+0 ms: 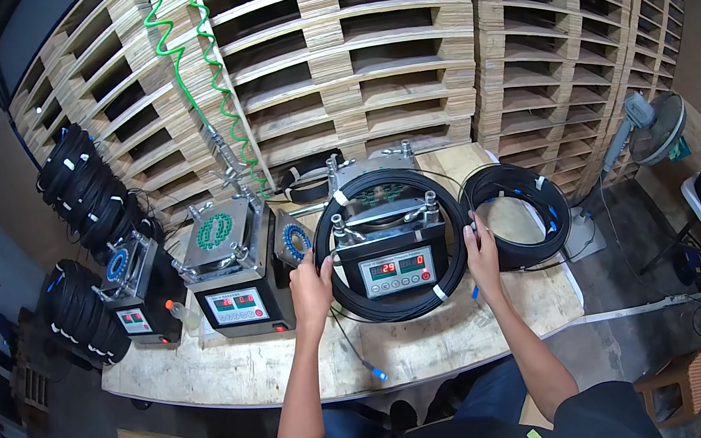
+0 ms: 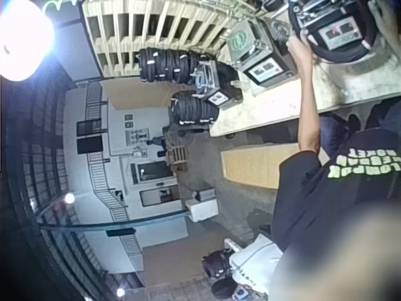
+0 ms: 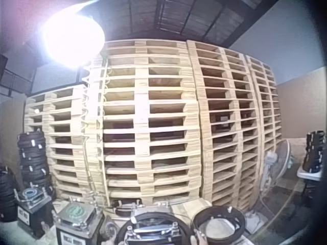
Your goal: The recorder operates and services multiple cable processing machines on a workbench.
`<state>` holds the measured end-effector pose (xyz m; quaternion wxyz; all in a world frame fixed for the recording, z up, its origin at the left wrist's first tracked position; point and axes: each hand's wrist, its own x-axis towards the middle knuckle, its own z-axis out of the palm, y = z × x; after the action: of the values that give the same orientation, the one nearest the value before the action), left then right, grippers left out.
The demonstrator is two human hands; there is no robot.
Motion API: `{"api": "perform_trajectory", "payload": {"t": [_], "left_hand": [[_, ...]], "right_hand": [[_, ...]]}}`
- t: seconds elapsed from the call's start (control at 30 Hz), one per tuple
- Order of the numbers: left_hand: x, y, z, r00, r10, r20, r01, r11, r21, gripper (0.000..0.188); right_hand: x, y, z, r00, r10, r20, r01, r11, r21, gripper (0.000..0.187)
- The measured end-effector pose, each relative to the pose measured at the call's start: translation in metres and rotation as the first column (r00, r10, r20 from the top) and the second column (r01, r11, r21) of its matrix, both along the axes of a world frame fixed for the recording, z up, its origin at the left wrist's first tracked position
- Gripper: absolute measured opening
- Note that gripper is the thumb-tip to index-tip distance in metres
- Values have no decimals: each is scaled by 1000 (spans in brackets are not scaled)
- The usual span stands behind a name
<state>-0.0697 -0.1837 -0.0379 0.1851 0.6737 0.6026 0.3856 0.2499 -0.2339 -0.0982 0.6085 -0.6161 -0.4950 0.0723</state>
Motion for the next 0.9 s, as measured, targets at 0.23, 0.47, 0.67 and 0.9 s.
{"api": "perform_trajectory", "payload": {"t": [0.23,0.47,0.67,0.9], "left_hand": [[10,-24,20,971,53,-234,-10,983,185,45],[10,-21,-8,955,49,-291,17,975,220,57],[12,-21,-4,961,26,-276,0,996,93,62],[6,-6,-5,972,22,-236,-15,999,30,60]], "right_hand": [[-4,-16,-2,1000,18,4,-17,991,-129,46],[-15,-20,-11,995,103,-14,-104,993,-48,53],[-10,-21,-22,997,71,14,-69,993,-99,58],[-8,-15,-6,970,194,-147,-217,963,-161,68]]}}
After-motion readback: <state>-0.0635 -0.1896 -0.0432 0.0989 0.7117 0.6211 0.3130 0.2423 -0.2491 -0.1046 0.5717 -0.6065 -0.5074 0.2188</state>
